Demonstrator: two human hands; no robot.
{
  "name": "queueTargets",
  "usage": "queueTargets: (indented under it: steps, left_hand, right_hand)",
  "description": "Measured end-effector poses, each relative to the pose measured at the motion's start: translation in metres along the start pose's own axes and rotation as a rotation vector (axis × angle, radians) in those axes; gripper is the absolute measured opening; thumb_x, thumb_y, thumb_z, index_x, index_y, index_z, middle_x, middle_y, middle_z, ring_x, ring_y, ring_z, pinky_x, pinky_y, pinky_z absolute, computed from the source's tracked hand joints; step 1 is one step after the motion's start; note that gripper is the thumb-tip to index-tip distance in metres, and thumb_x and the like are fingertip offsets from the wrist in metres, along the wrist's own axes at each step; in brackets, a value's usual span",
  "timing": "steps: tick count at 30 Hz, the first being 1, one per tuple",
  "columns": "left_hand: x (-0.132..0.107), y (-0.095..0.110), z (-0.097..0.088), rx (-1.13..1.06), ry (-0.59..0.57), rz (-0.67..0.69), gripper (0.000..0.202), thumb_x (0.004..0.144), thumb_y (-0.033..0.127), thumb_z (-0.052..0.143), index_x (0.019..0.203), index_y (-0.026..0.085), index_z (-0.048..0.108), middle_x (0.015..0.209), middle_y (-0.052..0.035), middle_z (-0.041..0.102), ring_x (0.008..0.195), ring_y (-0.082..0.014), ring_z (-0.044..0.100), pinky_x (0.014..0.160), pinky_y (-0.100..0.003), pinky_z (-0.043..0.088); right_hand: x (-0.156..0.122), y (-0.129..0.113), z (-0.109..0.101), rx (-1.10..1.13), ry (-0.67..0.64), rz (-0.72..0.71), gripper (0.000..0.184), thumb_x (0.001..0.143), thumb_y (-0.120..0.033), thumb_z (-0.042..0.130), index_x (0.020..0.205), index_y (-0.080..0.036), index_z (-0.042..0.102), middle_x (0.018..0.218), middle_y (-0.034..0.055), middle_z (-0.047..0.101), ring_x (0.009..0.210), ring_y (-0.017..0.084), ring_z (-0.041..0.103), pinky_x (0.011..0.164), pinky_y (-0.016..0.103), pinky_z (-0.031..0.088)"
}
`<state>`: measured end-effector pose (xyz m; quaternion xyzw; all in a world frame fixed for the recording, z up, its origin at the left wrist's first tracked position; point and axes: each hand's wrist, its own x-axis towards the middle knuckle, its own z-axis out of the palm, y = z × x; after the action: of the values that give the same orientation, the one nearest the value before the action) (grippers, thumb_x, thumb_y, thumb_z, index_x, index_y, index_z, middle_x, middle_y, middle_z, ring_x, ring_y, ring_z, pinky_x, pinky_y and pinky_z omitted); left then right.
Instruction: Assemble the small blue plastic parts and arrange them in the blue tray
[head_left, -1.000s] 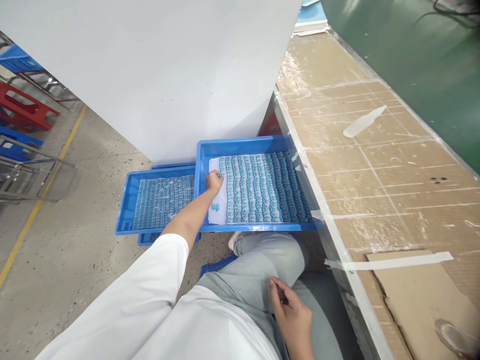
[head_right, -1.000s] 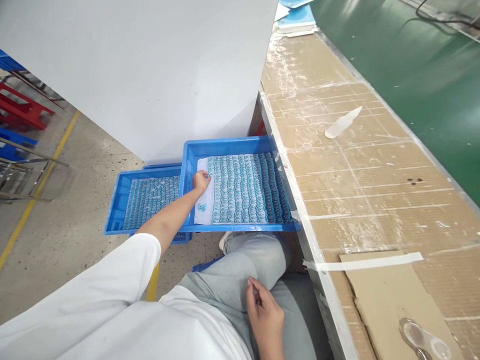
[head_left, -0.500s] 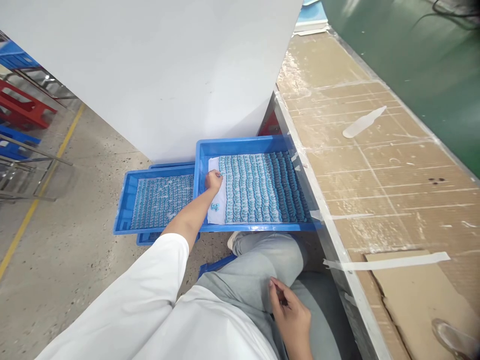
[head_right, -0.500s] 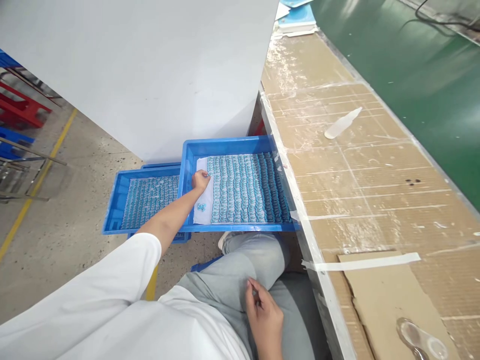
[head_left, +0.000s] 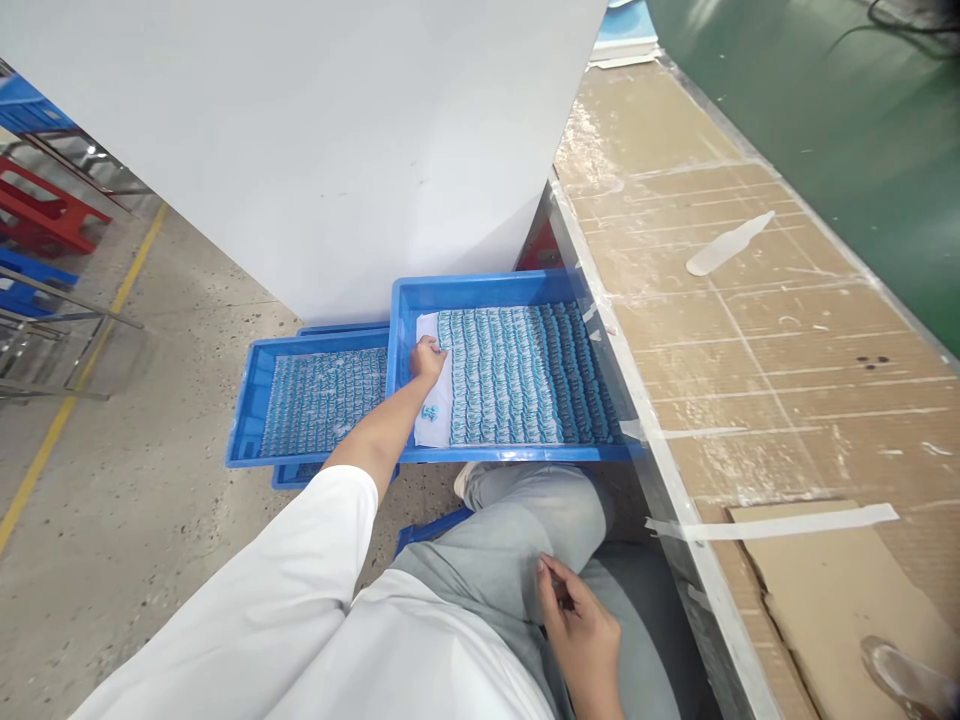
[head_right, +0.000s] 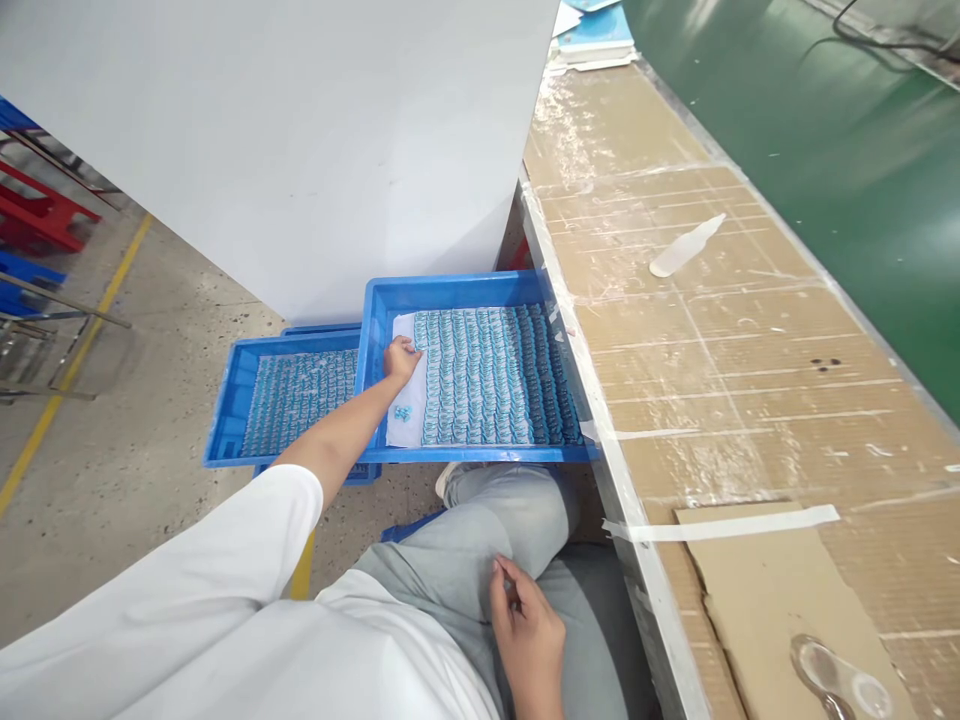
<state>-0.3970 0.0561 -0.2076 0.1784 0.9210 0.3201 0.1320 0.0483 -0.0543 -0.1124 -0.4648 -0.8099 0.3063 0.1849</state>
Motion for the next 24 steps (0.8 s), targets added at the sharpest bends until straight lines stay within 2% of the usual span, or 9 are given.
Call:
queueTargets:
  steps: [3, 8, 12, 18, 24]
  left_hand:
    - [-0.0001, 0.0001, 0.0007, 0.01, -0.012, 0.01, 0.034, 0.078, 0.028, 0.07, 0.109, 0.019, 0.06, 0.095, -0.0027, 0.069, 0.089, -0.0164, 0.063, 0.08, -0.031, 0.049]
    - [-0.0006, 0.001, 0.0003, 0.029, -0.045, 0.046, 0.03, 0.09, 0.037, 0.056, 0.109, 0.015, 0.06, 0.104, -0.007, 0.064, 0.091, -0.0172, 0.062, 0.082, -0.039, 0.052]
    - [-0.0018, 0.0012, -0.0002, 0.044, -0.041, 0.072, 0.03, 0.088, 0.036, 0.058, 0.109, 0.015, 0.06, 0.103, -0.0064, 0.063, 0.091, -0.0176, 0.061, 0.082, -0.039, 0.051]
    - [-0.0022, 0.0012, 0.0002, 0.065, -0.019, 0.138, 0.025, 0.078, 0.025, 0.068, 0.103, 0.021, 0.065, 0.106, -0.005, 0.06, 0.094, -0.0166, 0.059, 0.084, -0.03, 0.047]
    - [-0.0001, 0.0003, 0.0039, 0.088, -0.059, 0.182, 0.017, 0.079, 0.027, 0.066, 0.097, 0.026, 0.069, 0.107, -0.0041, 0.058, 0.094, -0.0168, 0.059, 0.085, -0.029, 0.046]
  right_hand:
    - [0.0001, -0.0008, -0.0006, -0.009, 0.009, -0.016, 0.036, 0.09, -0.045, 0.053, 0.094, -0.015, 0.073, 0.075, 0.0064, 0.073, 0.055, 0.013, 0.065, 0.058, 0.019, 0.052]
    - [-0.0009, 0.0008, 0.0006, -0.022, 0.02, -0.043, 0.034, 0.09, -0.043, 0.055, 0.094, -0.016, 0.073, 0.074, 0.0052, 0.073, 0.054, 0.012, 0.065, 0.057, 0.018, 0.051]
    - [-0.0008, 0.001, 0.0006, -0.02, 0.028, -0.04, 0.035, 0.09, -0.044, 0.054, 0.093, -0.015, 0.073, 0.073, 0.0058, 0.073, 0.054, 0.012, 0.065, 0.056, 0.018, 0.051]
    - [0.0, -0.0004, -0.0008, -0.015, 0.019, -0.032, 0.036, 0.09, -0.045, 0.053, 0.093, -0.015, 0.073, 0.074, 0.0061, 0.073, 0.054, 0.013, 0.065, 0.057, 0.018, 0.052]
    - [0.0002, 0.0008, -0.0007, -0.015, 0.004, -0.016, 0.037, 0.09, -0.045, 0.052, 0.093, -0.015, 0.073, 0.076, 0.0069, 0.074, 0.056, 0.014, 0.066, 0.059, 0.019, 0.053]
